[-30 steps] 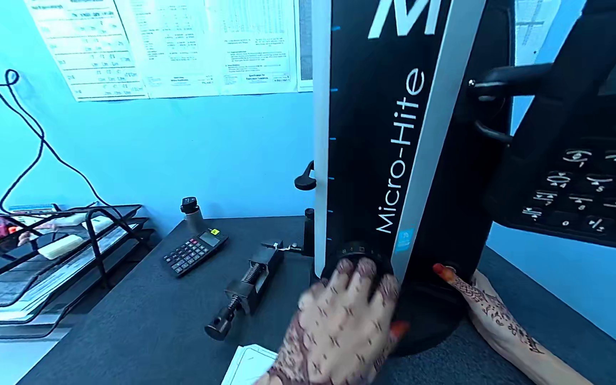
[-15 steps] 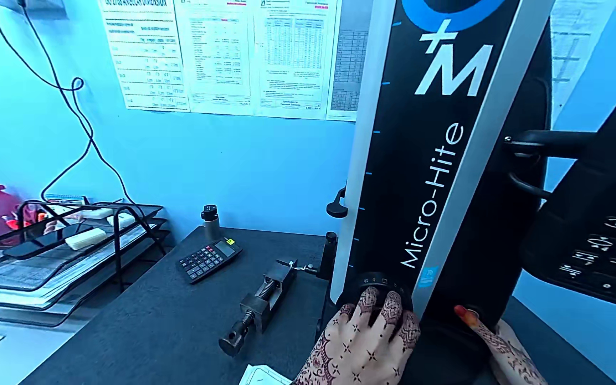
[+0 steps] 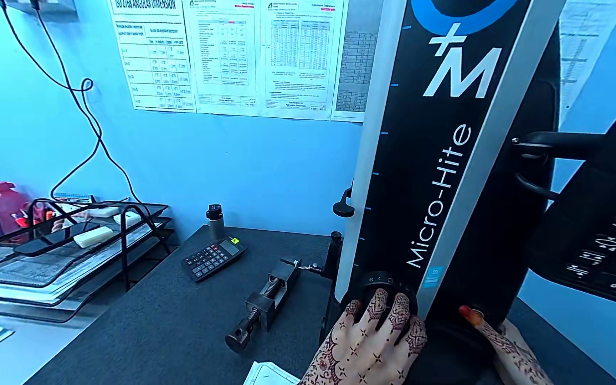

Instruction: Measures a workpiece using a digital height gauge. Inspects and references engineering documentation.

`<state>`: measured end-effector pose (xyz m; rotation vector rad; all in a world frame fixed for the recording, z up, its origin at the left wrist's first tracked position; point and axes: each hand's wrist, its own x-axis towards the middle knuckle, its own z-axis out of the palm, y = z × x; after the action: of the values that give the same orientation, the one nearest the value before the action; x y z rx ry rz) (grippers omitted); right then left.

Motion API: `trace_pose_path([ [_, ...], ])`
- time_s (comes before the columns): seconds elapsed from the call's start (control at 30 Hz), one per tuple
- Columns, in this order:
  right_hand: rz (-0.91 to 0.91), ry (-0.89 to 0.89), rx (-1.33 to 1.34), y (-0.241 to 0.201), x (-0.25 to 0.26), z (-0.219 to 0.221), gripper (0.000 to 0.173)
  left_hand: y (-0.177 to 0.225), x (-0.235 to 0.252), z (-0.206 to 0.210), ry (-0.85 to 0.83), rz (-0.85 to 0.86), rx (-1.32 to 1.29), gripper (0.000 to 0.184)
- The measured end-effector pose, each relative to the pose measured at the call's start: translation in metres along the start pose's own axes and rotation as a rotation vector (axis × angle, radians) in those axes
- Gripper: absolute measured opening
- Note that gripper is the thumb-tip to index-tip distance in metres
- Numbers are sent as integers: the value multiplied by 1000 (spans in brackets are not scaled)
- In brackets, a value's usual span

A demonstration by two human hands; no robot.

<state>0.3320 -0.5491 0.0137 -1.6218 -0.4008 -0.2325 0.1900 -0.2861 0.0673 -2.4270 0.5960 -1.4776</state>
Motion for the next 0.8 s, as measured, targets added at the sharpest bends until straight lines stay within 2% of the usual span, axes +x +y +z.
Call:
trace_pose_path([
  [0.17,-5,31,-11,1,0,1,79,-3,0,3,10,24,-45,28],
  [0.5,0,6,-14,5,1,-3,78,-9,-1,8,69,73,-45,25],
  [0.8,-5,17,-26,5,0,-3,79,-9,-1,7,46,103,-74,24],
])
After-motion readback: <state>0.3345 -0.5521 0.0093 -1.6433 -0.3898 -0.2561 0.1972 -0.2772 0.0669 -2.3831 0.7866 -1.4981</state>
